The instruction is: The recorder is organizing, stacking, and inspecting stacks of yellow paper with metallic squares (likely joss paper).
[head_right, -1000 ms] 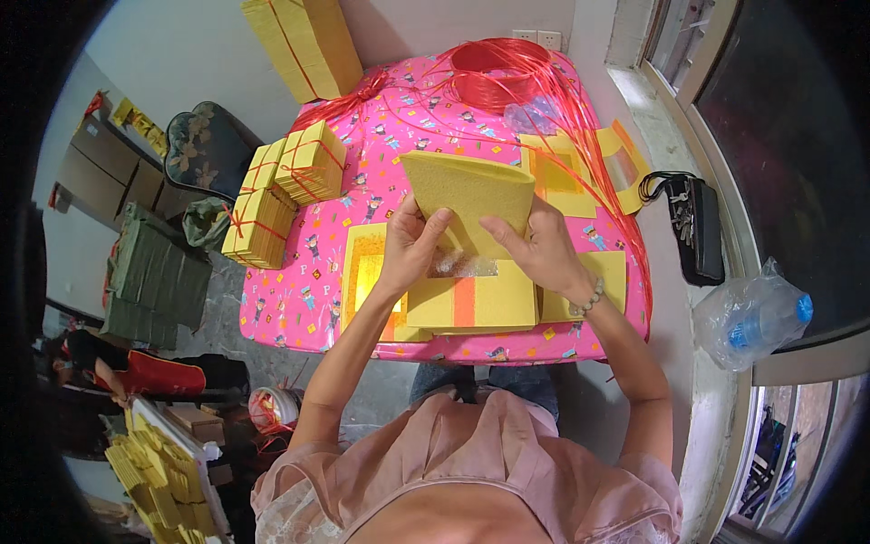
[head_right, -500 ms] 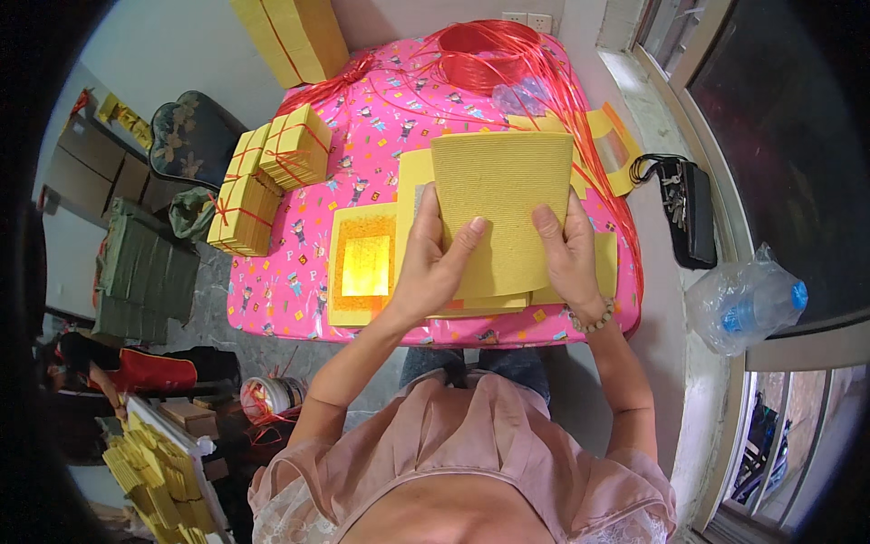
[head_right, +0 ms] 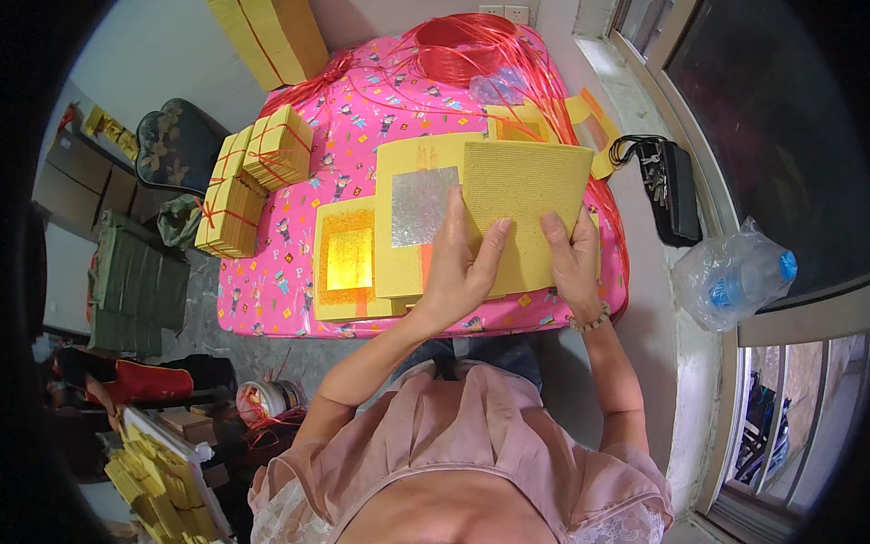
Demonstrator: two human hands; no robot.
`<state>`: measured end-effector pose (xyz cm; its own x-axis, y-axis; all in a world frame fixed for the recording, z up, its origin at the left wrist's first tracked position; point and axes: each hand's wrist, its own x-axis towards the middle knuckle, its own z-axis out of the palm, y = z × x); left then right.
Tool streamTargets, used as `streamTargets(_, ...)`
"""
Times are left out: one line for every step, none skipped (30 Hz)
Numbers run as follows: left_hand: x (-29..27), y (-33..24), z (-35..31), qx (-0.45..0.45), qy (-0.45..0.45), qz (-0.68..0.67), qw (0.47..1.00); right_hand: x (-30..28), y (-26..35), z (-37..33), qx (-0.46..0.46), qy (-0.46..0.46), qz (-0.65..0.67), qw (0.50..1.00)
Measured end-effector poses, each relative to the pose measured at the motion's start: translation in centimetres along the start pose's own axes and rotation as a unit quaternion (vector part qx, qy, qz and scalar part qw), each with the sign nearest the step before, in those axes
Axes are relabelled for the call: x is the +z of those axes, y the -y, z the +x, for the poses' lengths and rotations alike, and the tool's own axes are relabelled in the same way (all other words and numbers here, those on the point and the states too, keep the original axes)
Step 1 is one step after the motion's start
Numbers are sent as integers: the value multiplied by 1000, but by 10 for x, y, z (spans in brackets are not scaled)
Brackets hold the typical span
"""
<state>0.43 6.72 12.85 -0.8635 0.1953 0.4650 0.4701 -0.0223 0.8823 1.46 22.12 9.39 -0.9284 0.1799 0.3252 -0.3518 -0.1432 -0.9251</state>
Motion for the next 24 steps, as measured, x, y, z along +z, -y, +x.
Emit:
streamTargets(0,2,-1,-1,1,-3,1000,-1,2,1,-7,-1,-11,1000)
streamTargets(0,3,-3,-26,13,-2,1000,-1,4,2,-13,-1,-22,1000)
streamTargets(1,5,-4,-51,24,0,998,-1,6,4,-13,-3,-22,1000)
streamTargets(2,7,-6,-51,27,0,998,-1,8,6,-28,-28,1,999)
streamTargets(4,8,-8,-40,28,17,999,-1,10,8,-41,-47,25,998)
streamTargets(6,9,-10,-29,29,34,999,-1,11,9,-44,-55,23,997)
streamTargets(8,11,-11,-29,32,33,999,-1,13,10,-40,-70,10,997)
streamTargets(10,12,-12,-19,27,40,999,-2,13,11,-38,-88,-2,995)
streamTargets(11,13,-13,-9,23,47,999,-2,13,11,-36,-88,-3,995)
streamTargets(12,14,-14,-8,26,46,999,-2,12,10,-37,-94,-1,995)
streamTargets(14,14,-16,-15,28,52,998,-2,10,9,-38,-100,1,994)
streamTargets(15,14,-17,-22,30,59,998,-3,9,9,-38,-102,0,994)
streamTargets(16,14,-18,-22,31,58,998,-3,8,8,-38,-107,-8,994)
streamTargets(16,14,-18,-32,34,55,997,-3,7,7,-37,-115,-16,993)
streamTargets(16,15,-19,-37,35,54,997,-4,7,7,-37,-112,-15,993)
streamTargets(16,16,-18,-44,38,53,997,-4,7,8,-30,-114,-3,993)
streamTargets(16,17,-17,-55,44,18,997,-5,7,9,-18,-120,7,993)
streamTargets(16,19,-15,-68,50,-17,996,-6,8,11,-20,-117,8,993)
streamTargets(16,22,-11,-73,52,-18,996,-7,10,14,-11,-111,-2,994)
streamTargets(15,25,-4,-51,53,-46,996,-9,12,16,1,-106,-12,994)
streamTargets(15,27,1,-56,59,-66,994,-9,14,19,8,-110,-14,994)
streamTargets(13,28,4,-39,54,-76,995,-10,15,22,42,-87,28,995)
streamTargets(11,28,7,-85,57,-122,987,-10,16,23,75,-64,71,993)
streamTargets(10,28,11,-108,56,-175,977,-9,17,21,81,-66,71,992)
